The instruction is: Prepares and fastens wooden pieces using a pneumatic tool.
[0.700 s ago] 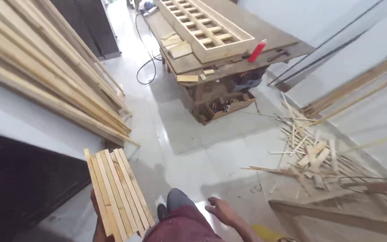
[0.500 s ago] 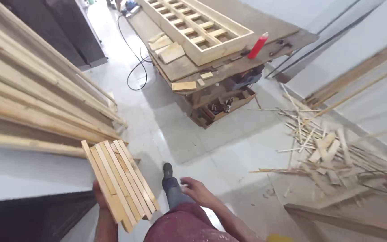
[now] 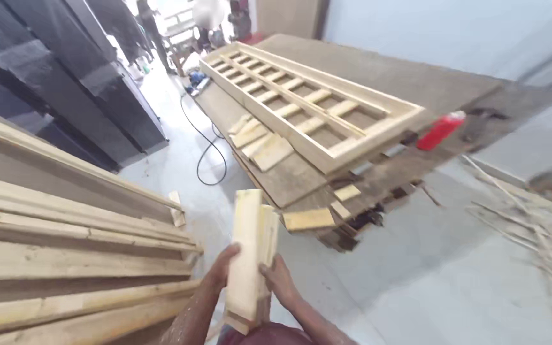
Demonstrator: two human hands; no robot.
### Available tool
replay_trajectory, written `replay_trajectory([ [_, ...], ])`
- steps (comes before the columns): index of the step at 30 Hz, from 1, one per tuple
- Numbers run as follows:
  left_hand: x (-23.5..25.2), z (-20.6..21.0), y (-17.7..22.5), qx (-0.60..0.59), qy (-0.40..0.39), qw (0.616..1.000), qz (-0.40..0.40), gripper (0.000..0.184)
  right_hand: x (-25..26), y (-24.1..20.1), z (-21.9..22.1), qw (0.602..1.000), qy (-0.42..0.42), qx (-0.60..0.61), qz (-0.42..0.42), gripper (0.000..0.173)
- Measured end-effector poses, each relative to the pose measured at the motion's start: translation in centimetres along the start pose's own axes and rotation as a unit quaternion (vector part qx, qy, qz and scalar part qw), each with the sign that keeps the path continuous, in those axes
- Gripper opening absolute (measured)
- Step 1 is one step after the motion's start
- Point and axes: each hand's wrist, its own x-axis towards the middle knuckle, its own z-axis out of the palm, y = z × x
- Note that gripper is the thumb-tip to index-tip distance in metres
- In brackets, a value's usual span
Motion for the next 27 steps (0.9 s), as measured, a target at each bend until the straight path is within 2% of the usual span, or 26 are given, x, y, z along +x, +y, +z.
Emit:
replay_trajectory([
  [2, 8.2, -0.3, 2.6, 0.05, -0.058, 0.997, -0.019, 0.048, 5.9, -0.5, -0.6, 0.996, 0.08, 0.02, -0.028, 0.083],
  [4, 16.1, 0.2, 6.3, 0.099, -0.086, 0.99, -0.054, 0.046, 11.8, -2.4, -1.3, 0.988, 0.142, 0.032, -0.05, 0.087],
  [5, 19.5, 0.9, 7.4, 0.114, -0.099, 0.985, -0.079, 0.048, 13.9, -3.7, -2.0, 0.982, 0.184, 0.029, -0.042, 0.081],
  [7, 25.1, 2.5, 9.3, 0.135, -0.146, 0.974, -0.105, 0.047, 17.0, -6.2, -3.5, 0.967, 0.255, 0.025, -0.017, 0.073],
  [10, 32.0, 4.1, 11.7, 0.124, -0.225, 0.96, -0.112, 0.043, 21.0, -9.6, -5.8, 0.945, 0.326, 0.015, 0.008, 0.085],
  [13, 38.0, 5.0, 13.1, 0.123, -0.281, 0.944, -0.119, 0.044, 24.8, -11.8, -7.2, 0.926, 0.375, 0.015, 0.032, 0.089],
  [15, 41.5, 5.2, 13.5, 0.149, -0.305, 0.934, -0.108, 0.051, 27.6, -12.1, -7.5, 0.917, 0.396, 0.028, 0.041, 0.092],
  [18, 46.3, 5.4, 14.0, 0.218, -0.321, 0.917, -0.09, 0.096, 31.2, -13.1, -8.1, 0.902, 0.424, 0.023, 0.082, 0.1],
  [19, 47.6, 5.5, 14.5, 0.234, -0.322, 0.914, -0.083, 0.104, 32.3, -13.8, -8.2, 0.897, 0.431, 0.015, 0.098, 0.1],
  [24, 53.9, 7.5, 17.4, 0.228, -0.332, 0.915, -0.024, 0.115, 36.7, -19.2, -10.3, 0.876, 0.462, -0.063, 0.123, 0.114],
  [27, 59.6, 11.1, 19.1, 0.203, -0.361, 0.91, 0.002, 0.098, 39.8, -24.1, -14.0, 0.848, 0.497, -0.123, 0.136, 0.119],
])
